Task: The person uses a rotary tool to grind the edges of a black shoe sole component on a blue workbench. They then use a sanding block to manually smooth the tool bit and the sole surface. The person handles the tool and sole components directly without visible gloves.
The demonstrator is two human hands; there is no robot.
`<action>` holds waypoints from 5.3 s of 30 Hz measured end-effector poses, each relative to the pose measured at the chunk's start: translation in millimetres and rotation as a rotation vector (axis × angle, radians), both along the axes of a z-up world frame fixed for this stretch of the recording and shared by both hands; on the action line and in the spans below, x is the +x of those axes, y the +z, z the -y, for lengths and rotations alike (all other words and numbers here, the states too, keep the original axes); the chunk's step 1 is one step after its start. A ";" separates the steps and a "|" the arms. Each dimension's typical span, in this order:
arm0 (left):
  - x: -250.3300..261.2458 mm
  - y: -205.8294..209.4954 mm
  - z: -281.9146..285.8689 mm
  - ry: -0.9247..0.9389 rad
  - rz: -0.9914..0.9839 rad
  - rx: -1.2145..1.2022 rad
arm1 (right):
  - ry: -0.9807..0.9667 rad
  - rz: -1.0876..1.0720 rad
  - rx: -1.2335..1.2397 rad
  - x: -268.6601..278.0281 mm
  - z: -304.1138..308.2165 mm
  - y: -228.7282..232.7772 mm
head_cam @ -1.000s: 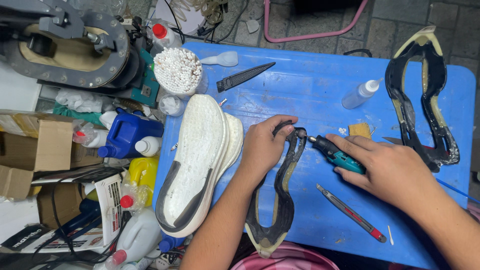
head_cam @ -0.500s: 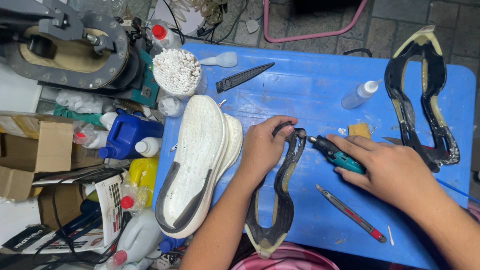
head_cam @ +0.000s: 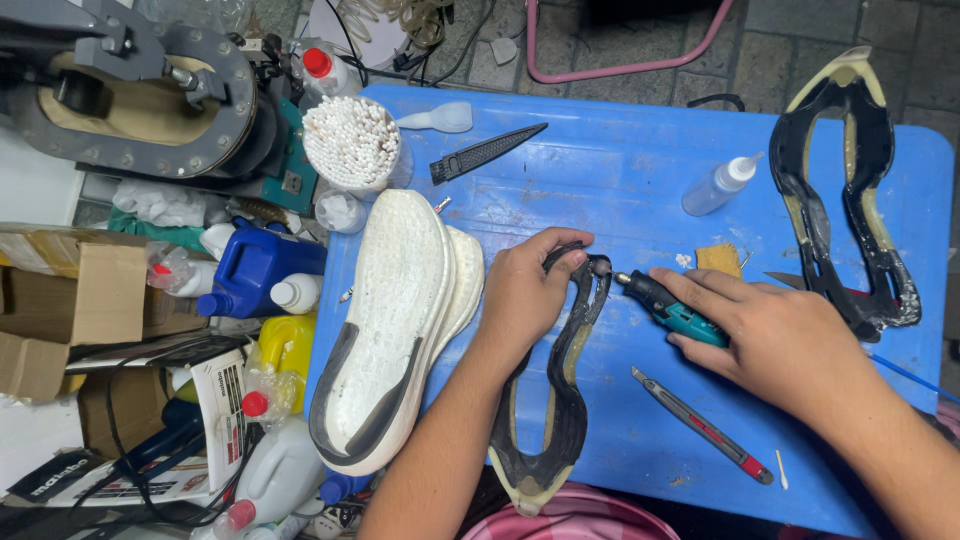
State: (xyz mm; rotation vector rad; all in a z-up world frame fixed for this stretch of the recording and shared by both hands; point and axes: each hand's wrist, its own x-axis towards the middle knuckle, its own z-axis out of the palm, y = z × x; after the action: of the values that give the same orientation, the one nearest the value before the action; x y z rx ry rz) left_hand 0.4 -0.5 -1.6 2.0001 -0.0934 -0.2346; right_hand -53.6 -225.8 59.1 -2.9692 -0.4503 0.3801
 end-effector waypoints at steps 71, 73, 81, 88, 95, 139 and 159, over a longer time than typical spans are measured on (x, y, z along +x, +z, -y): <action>-118.2 38.2 45.6 -0.558 -0.445 -0.208 | -0.867 -0.721 1.215 -14.6 5.4 -53.7; -124.3 28.1 41.9 -0.554 -0.454 -0.240 | -0.837 -0.654 1.242 -23.1 -0.2 -53.8; -103.2 37.1 -16.8 -0.511 -0.522 -0.224 | -0.668 -0.544 1.386 -66.7 -23.9 -51.6; -108.8 44.1 -29.4 -0.200 0.070 0.444 | -0.551 -0.578 1.570 -71.6 -31.3 -70.6; -122.1 30.8 -17.3 -0.327 -0.055 0.586 | -0.493 -0.513 1.735 -74.6 -28.2 -79.9; -100.2 0.6 49.2 -0.042 0.065 -0.081 | -0.022 0.364 0.199 -12.2 15.8 -32.5; -93.7 -16.1 56.6 -0.020 -0.123 -0.434 | -0.163 0.126 1.014 7.5 14.6 -47.3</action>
State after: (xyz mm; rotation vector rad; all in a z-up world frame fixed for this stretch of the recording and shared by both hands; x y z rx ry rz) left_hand -93.3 -57.1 -17.7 1.5507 -0.0786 -0.3201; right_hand -46.1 -240.4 11.8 -2.0157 -0.2795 -0.0629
